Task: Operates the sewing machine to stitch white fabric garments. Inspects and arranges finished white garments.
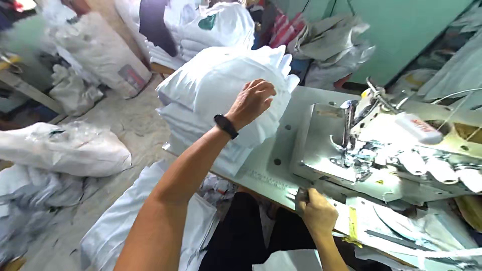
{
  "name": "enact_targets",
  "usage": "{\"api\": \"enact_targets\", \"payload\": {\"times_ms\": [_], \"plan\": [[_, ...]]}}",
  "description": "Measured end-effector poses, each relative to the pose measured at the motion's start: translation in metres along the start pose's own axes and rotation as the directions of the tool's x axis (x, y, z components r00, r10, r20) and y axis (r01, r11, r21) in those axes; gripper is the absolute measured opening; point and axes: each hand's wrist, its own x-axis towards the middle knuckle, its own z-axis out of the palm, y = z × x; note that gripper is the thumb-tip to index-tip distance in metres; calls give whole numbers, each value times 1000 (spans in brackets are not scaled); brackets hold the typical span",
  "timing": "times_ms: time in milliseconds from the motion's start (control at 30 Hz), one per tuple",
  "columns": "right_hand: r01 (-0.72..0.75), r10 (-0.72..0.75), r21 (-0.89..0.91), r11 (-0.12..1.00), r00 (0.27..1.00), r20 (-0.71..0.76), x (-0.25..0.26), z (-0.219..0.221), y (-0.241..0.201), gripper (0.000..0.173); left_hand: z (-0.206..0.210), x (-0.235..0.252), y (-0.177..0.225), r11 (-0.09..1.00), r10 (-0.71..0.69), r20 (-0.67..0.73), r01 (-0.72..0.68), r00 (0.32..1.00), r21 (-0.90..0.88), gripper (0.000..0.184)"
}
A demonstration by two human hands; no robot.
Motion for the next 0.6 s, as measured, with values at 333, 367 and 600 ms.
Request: {"api": "enact_targets", "payload": {"times_ms": [333, 367, 600], "plan": [[7, -7, 43, 999, 1000, 4, 0, -2, -3, 20, 37, 96, 18, 897, -395, 419, 246, 818, 366, 28], [0, -2, 53, 999, 1000, 27, 0, -2, -3, 19, 39, 95, 11, 912, -359, 397, 227, 845, 343, 28], [-19, 16, 77, 997, 999, 40, -1, -4, 1, 22, 34, 81, -43, 953, -298, -437, 239, 849, -186, 27]]}}
